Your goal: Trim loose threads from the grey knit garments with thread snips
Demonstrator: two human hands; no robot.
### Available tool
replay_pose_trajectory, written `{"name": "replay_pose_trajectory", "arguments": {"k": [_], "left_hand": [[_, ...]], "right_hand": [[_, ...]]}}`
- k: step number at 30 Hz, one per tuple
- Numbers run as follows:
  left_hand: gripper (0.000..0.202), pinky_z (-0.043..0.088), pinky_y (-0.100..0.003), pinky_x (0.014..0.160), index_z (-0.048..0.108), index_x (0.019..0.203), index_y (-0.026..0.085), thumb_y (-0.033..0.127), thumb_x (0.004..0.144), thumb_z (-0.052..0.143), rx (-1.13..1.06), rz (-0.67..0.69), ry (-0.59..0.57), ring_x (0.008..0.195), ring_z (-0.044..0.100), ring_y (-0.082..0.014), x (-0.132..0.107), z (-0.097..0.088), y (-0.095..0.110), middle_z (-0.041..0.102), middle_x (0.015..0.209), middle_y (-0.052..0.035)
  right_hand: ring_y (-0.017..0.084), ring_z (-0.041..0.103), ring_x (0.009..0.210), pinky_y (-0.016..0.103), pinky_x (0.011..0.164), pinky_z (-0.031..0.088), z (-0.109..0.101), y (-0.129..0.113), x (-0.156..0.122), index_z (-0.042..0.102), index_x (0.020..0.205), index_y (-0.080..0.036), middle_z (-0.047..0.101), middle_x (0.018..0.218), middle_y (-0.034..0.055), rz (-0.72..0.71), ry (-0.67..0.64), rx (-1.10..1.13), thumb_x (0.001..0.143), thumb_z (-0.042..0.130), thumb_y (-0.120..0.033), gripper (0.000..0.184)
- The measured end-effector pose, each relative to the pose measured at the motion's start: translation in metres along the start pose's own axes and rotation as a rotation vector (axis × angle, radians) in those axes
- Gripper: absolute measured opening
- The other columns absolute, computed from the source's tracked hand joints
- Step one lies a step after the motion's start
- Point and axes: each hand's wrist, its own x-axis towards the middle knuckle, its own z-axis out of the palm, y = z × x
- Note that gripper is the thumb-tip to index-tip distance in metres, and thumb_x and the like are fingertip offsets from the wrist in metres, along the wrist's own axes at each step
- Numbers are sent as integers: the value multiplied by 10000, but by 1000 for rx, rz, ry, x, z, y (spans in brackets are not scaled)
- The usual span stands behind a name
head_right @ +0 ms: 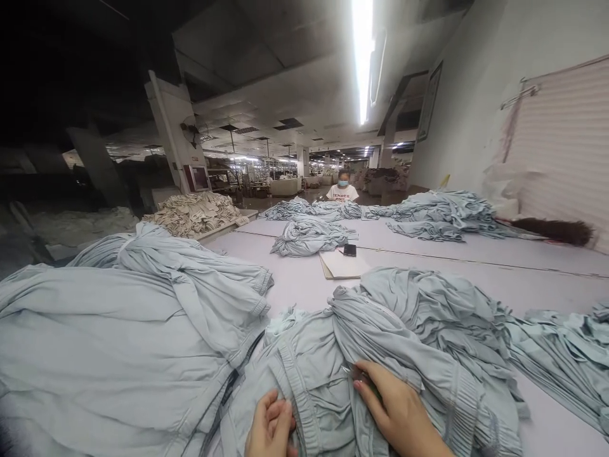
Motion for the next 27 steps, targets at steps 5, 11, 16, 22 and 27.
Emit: {"name": "replay_pose_trajectory", "arguments": {"k": [5, 11, 16, 22, 27], "left_hand": [[567, 466, -252, 547, 520, 960, 172, 448, 564, 818, -179, 107, -65, 529, 612, -164, 8, 45, -10, 622, 591, 15], [562, 486, -235, 591, 587, 1088, 152, 438, 643, 776, -248, 115, -209, 613, 644, -165, -5, 79, -20, 683, 760, -62], [534, 462, -242, 549, 574, 1173, 114, 355, 715, 707, 59, 386, 35, 698, 601, -174, 1, 71, 12, 680, 1003, -140], [397, 504, -316, 762, 702, 1024, 116, 348, 702, 711, 17, 391, -93, 822, 653, -243, 7, 76, 42, 716, 919, -128], [221, 459, -307, 778, 760, 829, 169, 305, 731, 615, 9, 412, -281, 827, 632, -241, 13, 65, 49, 718, 838, -83]], "right_hand": [[267, 651, 1038, 377, 874, 502, 6, -40, 12, 596, 1076, -230, 712, 1091, 78, 103, 3, 134, 904, 481, -480, 325], [270, 618, 976, 384, 876, 444, 21, -69, 30, 598, 1000, -222, 684, 1031, 57, 143, -11, 215, 781, 592, -304, 234], [225, 615, 794, 308, 735, 476, 15, -62, 35, 590, 787, -207, 665, 797, 13, 110, -62, 332, 787, 578, -358, 151], [237, 608, 818, 321, 755, 491, 2, -65, 32, 618, 780, -191, 647, 783, 14, 87, -112, 518, 817, 604, -407, 220], [223, 609, 875, 318, 785, 483, -1, -49, 26, 571, 891, -219, 620, 919, 54, -112, 127, 247, 925, 446, -303, 154]]}}
